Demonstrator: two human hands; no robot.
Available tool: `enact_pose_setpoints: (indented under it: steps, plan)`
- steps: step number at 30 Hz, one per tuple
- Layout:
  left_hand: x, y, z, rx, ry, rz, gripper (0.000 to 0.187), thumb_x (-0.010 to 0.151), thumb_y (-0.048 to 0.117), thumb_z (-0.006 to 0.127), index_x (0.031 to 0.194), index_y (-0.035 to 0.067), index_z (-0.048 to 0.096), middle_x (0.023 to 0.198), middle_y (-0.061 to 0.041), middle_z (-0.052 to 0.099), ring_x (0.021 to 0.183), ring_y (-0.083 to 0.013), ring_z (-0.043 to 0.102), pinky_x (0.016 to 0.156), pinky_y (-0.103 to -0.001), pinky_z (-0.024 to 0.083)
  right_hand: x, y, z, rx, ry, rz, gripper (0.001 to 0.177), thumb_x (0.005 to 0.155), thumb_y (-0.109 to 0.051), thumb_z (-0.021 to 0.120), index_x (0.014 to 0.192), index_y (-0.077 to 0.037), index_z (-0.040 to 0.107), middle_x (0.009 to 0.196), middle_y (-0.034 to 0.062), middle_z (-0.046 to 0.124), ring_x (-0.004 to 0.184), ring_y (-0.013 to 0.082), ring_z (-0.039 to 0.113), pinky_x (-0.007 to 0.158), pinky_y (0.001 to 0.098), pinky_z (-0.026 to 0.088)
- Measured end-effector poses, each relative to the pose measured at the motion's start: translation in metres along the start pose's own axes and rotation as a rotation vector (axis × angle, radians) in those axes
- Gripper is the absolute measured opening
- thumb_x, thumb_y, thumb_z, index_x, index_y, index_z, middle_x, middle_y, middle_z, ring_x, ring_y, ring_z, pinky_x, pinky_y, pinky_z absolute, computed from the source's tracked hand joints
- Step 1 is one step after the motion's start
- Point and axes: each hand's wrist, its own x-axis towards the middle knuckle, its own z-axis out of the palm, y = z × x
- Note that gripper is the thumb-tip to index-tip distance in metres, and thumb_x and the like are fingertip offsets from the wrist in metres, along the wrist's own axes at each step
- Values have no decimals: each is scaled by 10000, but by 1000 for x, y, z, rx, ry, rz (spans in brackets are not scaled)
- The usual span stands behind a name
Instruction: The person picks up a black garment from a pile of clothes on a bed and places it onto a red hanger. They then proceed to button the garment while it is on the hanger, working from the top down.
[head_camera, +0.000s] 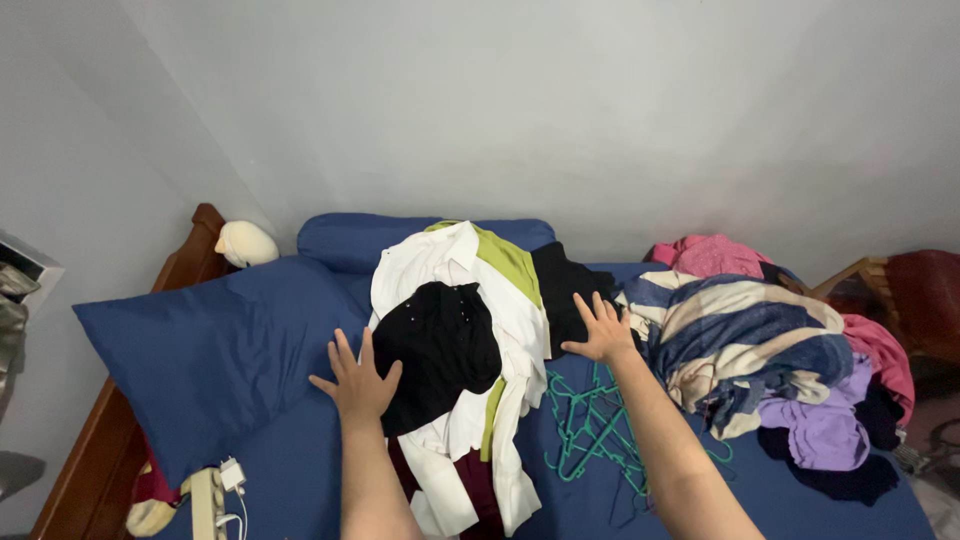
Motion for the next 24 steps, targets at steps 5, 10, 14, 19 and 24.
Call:
enact_pose_setpoints:
  steps: [5, 10, 14, 19, 24]
  plan:
    - [6, 0, 7, -12, -22, -7, 895, 869, 618, 612, 1608, 325, 199, 1702, -152, -37, 1568, -351, -17, 1112, -794, 17, -1, 11, 8, 60, 46, -8, 1210, 703, -792, 699, 1627, -385, 32, 1701, 160, 108, 1545, 358, 182, 1203, 629, 165]
    - [10, 3, 12, -14, 3, 11, 910, 860, 627, 616, 1607, 318, 198, 1702, -149, -38, 1569, -345, -14, 1107, -798, 27, -3, 21, 6, 75, 3, 44, 1205, 704, -775, 708, 1627, -396, 34, 1707, 130, 96, 1545, 345, 180, 1189, 658, 169]
    - [14, 8, 19, 4, 12, 26, 910, 857, 632, 613, 1609, 328, 199, 1699, -143, -30, 1567, -344, -5, 1099, -805, 45, -6, 32, 11, 45, 24, 46, 1202, 707, -792, 698, 1628, -389, 40, 1701, 139, 113, 1549, 343, 184, 1188, 656, 177]
    - [15, 10, 26, 11, 8, 29, 908, 850, 635, 614, 1604, 334, 208, 1705, -128, -26, 1569, -332, 2, 1103, -803, 48, -5, 37, 18, 29, 3, 63, 1212, 707, -798, 695, 1631, -383, 30, 1701, 139, 107, 1550, 344, 170, 1193, 654, 166]
    - [13, 9, 24, 13, 9, 37, 910, 853, 632, 619, 1605, 323, 208, 1708, -137, -26, 1571, -336, 6, 1104, -803, 42, -7, 38, 22, 41, -4, 61, 1205, 708, -806, 688, 1630, -389, 34, 1705, 139, 102, 1556, 354, 162, 1191, 656, 165]
